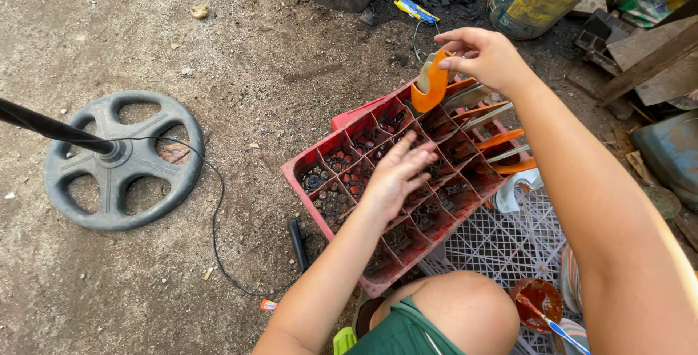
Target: The person sits on the ground and paints curved shoe-last-like objects with orange paint using a brush. They dip the brush into a small container, apply paint to each object, and place the painted items into a red crate.
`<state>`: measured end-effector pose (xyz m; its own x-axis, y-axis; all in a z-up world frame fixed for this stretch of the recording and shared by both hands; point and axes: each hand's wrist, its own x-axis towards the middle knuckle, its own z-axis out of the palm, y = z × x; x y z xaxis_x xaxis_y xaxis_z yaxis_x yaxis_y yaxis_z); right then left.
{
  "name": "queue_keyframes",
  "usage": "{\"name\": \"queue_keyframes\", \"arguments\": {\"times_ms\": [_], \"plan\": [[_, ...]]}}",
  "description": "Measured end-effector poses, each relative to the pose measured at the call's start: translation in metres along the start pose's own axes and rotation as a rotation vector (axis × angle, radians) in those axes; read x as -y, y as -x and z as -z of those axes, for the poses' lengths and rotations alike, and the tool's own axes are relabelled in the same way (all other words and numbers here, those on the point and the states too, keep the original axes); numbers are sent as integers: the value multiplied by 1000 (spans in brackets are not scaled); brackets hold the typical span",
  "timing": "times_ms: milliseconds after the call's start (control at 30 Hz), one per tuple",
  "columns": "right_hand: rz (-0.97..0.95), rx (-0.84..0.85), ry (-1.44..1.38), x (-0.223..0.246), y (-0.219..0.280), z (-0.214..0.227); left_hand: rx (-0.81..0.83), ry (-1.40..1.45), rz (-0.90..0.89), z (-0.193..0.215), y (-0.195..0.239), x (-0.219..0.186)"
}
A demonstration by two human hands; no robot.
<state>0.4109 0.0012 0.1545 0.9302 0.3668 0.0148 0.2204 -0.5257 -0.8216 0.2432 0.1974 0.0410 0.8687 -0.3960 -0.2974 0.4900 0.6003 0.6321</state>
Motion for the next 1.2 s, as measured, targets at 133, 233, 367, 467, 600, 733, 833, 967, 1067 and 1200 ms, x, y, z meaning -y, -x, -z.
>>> {"name": "queue_keyframes", "arguments": {"times_ms": [133, 233, 367, 467, 600, 733, 833, 967, 1067, 1200], "plan": [[13, 49, 244, -8, -19, -15, -78, -76, -84, 16, -1, -22], [18, 71, 335, -13, -28, -25, -90, -83, -136, 24, -8, -31], [60, 116, 517, -18, -33, -39, -104, -162, -231, 31, -20, -31], [31, 174, 620, -19, -35, -50, -101, -182, -297, 39, -34, -25], [37, 174, 794, -19, -29, -63, -180, -315, -380, 54, -65, -22], [131, 172, 982, -13, -22, -66, -228, -477, -466, 63, -97, -26], [264, 75, 961, -5, -18, -66, -247, -722, -538, 59, -112, -32], [321, -37, 924, 7, -9, -59, -332, -1042, -607, 52, -115, -45], [403, -115, 880, 19, 10, -45, -290, -1171, -694, 42, -116, -52], [407, -218, 866, 31, 51, -31, -259, -1228, -670, 29, -130, -59]]}}
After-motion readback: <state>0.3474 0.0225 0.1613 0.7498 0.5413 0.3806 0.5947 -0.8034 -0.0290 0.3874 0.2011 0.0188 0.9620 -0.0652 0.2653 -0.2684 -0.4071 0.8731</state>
